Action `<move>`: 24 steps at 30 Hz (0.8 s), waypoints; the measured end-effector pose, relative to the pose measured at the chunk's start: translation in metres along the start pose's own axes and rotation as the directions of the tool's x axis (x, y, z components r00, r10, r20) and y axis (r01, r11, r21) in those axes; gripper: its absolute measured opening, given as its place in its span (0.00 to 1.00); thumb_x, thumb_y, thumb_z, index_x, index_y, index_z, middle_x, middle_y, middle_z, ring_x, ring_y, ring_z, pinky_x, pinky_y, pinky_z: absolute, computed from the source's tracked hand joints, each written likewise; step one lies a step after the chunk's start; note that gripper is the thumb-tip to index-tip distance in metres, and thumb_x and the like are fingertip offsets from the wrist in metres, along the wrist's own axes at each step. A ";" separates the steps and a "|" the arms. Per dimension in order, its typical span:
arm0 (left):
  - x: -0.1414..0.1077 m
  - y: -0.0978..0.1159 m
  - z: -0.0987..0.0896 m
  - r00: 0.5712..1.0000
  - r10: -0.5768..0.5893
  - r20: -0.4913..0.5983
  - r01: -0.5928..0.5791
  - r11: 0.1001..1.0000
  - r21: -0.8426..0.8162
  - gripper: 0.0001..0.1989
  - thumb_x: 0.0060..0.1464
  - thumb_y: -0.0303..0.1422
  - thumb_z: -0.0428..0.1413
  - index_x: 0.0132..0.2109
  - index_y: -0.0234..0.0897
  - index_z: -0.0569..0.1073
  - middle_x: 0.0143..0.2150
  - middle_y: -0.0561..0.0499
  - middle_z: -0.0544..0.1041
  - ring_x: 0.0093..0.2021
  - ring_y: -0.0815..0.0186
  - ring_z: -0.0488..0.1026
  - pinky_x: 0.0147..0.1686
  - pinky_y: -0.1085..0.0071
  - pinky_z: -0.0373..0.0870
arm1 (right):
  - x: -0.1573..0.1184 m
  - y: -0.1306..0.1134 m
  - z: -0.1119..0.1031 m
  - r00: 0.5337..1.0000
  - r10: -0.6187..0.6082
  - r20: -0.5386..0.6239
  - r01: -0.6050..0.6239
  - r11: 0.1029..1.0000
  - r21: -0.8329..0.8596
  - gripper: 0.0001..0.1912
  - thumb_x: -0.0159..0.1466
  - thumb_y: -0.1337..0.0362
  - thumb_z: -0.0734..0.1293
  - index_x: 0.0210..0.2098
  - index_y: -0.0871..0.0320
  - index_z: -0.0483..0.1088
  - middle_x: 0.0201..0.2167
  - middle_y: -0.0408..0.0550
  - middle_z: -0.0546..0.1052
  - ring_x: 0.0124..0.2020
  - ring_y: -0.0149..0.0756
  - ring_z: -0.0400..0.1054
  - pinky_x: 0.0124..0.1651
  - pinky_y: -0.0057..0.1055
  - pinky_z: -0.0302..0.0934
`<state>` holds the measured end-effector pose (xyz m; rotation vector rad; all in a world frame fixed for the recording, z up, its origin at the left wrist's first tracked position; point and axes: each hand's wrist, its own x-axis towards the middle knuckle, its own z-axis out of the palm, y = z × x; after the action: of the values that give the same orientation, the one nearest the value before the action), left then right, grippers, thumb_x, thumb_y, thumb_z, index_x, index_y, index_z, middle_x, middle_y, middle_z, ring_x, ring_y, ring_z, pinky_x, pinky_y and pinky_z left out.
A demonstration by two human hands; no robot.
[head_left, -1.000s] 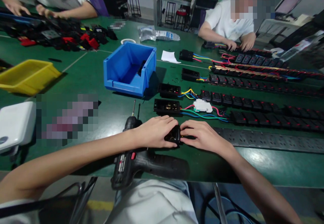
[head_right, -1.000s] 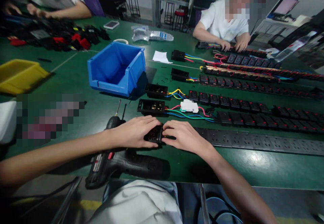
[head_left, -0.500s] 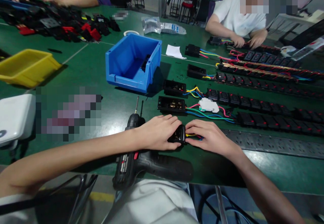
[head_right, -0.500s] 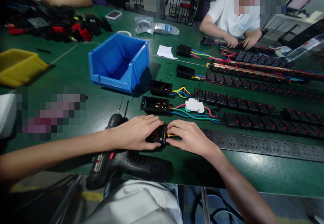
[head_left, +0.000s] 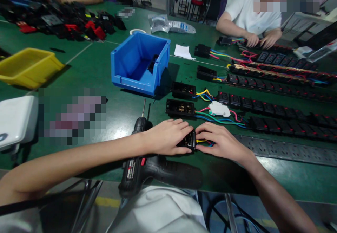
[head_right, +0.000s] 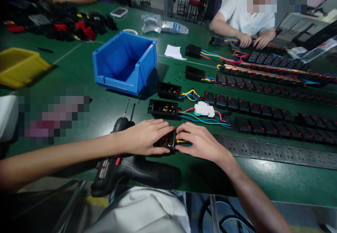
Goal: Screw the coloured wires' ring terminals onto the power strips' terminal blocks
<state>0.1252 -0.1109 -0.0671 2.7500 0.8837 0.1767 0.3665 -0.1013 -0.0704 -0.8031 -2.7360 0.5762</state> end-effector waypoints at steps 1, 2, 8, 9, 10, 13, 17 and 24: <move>0.000 0.000 0.000 1.000 0.000 -0.003 0.000 1.000 0.001 0.28 0.60 0.51 0.48 0.55 0.33 0.65 0.44 0.42 0.72 0.45 0.57 0.70 0.45 0.64 0.67 | 0.000 0.000 0.000 1.000 -0.003 -0.002 0.003 1.000 -0.010 0.11 0.64 0.56 0.65 0.41 0.56 0.73 0.43 0.49 0.73 0.43 0.32 0.67 0.45 0.29 0.62; 0.000 -0.001 0.001 1.000 0.003 -0.005 -0.003 1.000 0.003 0.28 0.60 0.52 0.48 0.55 0.32 0.65 0.44 0.42 0.72 0.45 0.57 0.70 0.45 0.64 0.67 | 0.000 -0.001 0.000 1.000 -0.005 0.001 0.005 1.000 -0.020 0.11 0.64 0.56 0.65 0.41 0.56 0.73 0.42 0.49 0.73 0.41 0.31 0.67 0.43 0.28 0.62; 0.001 -0.002 0.001 0.999 0.036 0.001 -0.036 0.998 0.043 0.30 0.60 0.51 0.48 0.57 0.30 0.64 0.46 0.42 0.72 0.46 0.56 0.70 0.45 0.63 0.67 | -0.001 -0.001 0.000 0.999 -0.018 0.031 0.019 0.999 -0.037 0.11 0.66 0.56 0.63 0.38 0.56 0.73 0.39 0.48 0.73 0.38 0.29 0.67 0.40 0.26 0.59; 0.001 -0.002 0.001 0.999 0.044 0.004 -0.044 0.998 0.052 0.30 0.60 0.51 0.48 0.58 0.30 0.64 0.46 0.42 0.72 0.46 0.56 0.70 0.45 0.63 0.67 | -0.001 -0.001 0.000 0.999 -0.020 0.030 0.021 0.999 -0.036 0.11 0.66 0.56 0.63 0.38 0.56 0.73 0.38 0.47 0.73 0.38 0.29 0.66 0.40 0.26 0.59; 0.001 -0.002 0.001 0.999 0.050 0.005 -0.051 0.997 0.059 0.30 0.60 0.51 0.48 0.58 0.30 0.64 0.47 0.42 0.72 0.46 0.56 0.70 0.45 0.63 0.67 | -0.001 -0.001 0.000 0.999 -0.021 0.029 0.022 0.999 -0.035 0.11 0.65 0.56 0.63 0.38 0.56 0.73 0.38 0.47 0.73 0.38 0.29 0.66 0.40 0.26 0.59; 0.001 -0.001 0.001 0.998 0.057 0.007 -0.057 0.997 0.061 0.30 0.61 0.51 0.48 0.58 0.29 0.63 0.47 0.41 0.72 0.46 0.56 0.70 0.45 0.63 0.67 | -0.002 -0.001 0.001 0.999 -0.017 0.030 0.018 0.999 -0.036 0.11 0.65 0.56 0.64 0.37 0.56 0.74 0.38 0.47 0.73 0.37 0.29 0.66 0.40 0.26 0.58; 0.001 -0.001 0.002 0.999 0.051 0.001 -0.051 0.998 0.046 0.30 0.61 0.51 0.48 0.58 0.30 0.63 0.47 0.41 0.72 0.46 0.56 0.70 0.46 0.63 0.66 | -0.002 -0.002 0.000 0.999 0.008 0.041 -0.008 1.000 -0.008 0.10 0.65 0.57 0.64 0.39 0.56 0.73 0.39 0.47 0.73 0.38 0.29 0.67 0.40 0.26 0.58; 0.001 -0.001 0.002 0.998 0.066 -0.008 -0.065 0.997 0.039 0.29 0.60 0.50 0.49 0.58 0.30 0.63 0.47 0.41 0.72 0.46 0.56 0.70 0.45 0.64 0.66 | -0.001 -0.003 -0.002 0.997 0.043 0.060 -0.046 0.997 0.066 0.08 0.65 0.59 0.64 0.36 0.58 0.70 0.34 0.46 0.72 0.36 0.28 0.65 0.38 0.24 0.56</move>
<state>0.1258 -0.1100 -0.0697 2.8184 0.8084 0.1866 0.3661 -0.1038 -0.0672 -0.8459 -2.7411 0.7072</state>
